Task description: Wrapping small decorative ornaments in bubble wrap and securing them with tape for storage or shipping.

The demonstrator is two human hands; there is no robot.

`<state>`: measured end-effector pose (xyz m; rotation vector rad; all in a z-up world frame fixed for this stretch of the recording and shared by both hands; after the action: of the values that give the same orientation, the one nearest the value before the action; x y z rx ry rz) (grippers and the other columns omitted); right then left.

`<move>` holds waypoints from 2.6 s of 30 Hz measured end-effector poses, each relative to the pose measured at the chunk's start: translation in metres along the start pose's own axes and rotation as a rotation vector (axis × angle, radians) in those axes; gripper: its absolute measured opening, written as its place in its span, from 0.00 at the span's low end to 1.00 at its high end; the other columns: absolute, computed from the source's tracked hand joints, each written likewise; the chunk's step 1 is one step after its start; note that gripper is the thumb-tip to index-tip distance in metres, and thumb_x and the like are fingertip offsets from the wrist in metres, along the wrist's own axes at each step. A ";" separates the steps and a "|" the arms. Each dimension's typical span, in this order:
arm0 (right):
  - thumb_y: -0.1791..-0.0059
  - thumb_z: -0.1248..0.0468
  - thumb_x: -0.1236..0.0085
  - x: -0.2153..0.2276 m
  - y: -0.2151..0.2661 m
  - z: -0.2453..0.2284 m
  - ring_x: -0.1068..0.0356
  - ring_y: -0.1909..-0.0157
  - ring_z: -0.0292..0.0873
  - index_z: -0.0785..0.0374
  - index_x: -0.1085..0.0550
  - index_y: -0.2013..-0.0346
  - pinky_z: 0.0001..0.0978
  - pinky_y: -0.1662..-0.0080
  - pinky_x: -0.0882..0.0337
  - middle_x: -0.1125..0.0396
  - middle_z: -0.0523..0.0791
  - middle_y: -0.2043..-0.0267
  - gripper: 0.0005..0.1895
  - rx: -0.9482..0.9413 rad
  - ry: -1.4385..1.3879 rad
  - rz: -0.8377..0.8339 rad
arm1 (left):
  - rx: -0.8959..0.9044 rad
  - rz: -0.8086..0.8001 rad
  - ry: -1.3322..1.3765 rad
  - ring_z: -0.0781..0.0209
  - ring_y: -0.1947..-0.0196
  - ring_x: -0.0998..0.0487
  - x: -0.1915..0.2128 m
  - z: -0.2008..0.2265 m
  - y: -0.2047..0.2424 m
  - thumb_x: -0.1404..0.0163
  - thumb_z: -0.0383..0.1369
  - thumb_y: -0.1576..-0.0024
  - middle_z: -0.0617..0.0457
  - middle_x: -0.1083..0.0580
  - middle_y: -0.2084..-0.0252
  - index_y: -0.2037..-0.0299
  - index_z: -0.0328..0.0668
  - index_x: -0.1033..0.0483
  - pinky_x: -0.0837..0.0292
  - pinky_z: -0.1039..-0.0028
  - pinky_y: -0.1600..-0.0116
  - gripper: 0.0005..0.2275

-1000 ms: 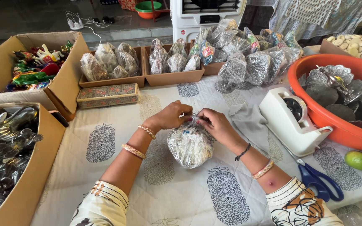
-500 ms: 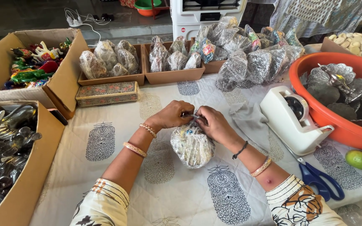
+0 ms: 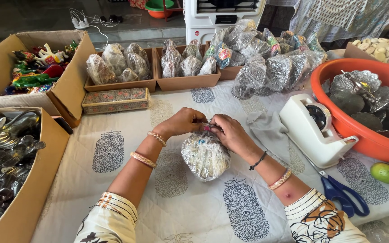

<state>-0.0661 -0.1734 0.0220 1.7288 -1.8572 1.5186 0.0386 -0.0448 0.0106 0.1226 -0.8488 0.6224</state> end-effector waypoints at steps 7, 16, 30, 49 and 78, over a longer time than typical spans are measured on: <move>0.48 0.68 0.43 -0.007 0.006 0.046 0.28 0.58 0.33 0.67 0.27 0.57 0.30 0.56 0.25 0.26 0.44 0.61 0.07 -0.138 -0.433 -0.165 | -0.188 0.043 -0.078 0.59 0.74 0.26 -0.004 0.017 0.001 0.39 0.32 0.47 0.48 0.22 0.71 0.63 0.38 0.21 0.29 0.65 0.64 0.08; 0.50 0.72 0.43 -0.005 0.005 0.013 0.28 0.60 0.43 0.69 0.33 0.61 0.35 0.59 0.29 0.29 0.50 0.62 0.07 -0.006 -0.106 -0.013 | -0.339 0.118 -0.100 0.54 0.72 0.26 -0.006 0.019 0.003 0.38 0.31 0.48 0.45 0.24 0.69 0.65 0.34 0.24 0.29 0.65 0.62 0.09; 0.50 0.72 0.41 -0.006 0.006 0.034 0.31 0.61 0.33 0.66 0.29 0.56 0.30 0.58 0.28 0.28 0.46 0.64 0.09 -0.118 -0.400 -0.189 | -0.169 0.040 -0.039 0.62 0.71 0.26 -0.004 0.014 0.003 0.38 0.31 0.47 0.50 0.22 0.70 0.63 0.37 0.21 0.29 0.67 0.63 0.08; 0.52 0.69 0.38 0.006 0.003 0.020 0.27 0.57 0.37 0.64 0.28 0.53 0.31 0.54 0.26 0.27 0.45 0.58 0.13 -0.003 -0.279 -0.138 | -0.242 0.056 -0.014 0.63 0.71 0.27 -0.008 0.007 0.003 0.39 0.30 0.47 0.52 0.23 0.70 0.64 0.36 0.23 0.30 0.69 0.63 0.08; 0.51 0.62 0.41 0.256 0.149 0.051 0.36 0.56 0.54 0.62 0.21 0.62 0.45 0.49 0.34 0.34 0.49 0.61 0.08 -0.337 0.831 0.165 | -0.104 -0.014 0.059 0.65 0.72 0.27 -0.012 -0.008 0.002 0.41 0.37 0.44 0.54 0.22 0.72 0.65 0.40 0.21 0.29 0.69 0.64 0.09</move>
<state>-0.2421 -0.4037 0.1006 0.6431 -1.6644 1.5227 0.0374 -0.0463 -0.0042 0.0157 -0.8207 0.5652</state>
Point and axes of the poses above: each hand's wrist, its own y-axis away from the middle knuckle, its own x-axis out of the back of the hand, z = x × y, the point moved 6 cm from there along -y, towards the middle knuckle
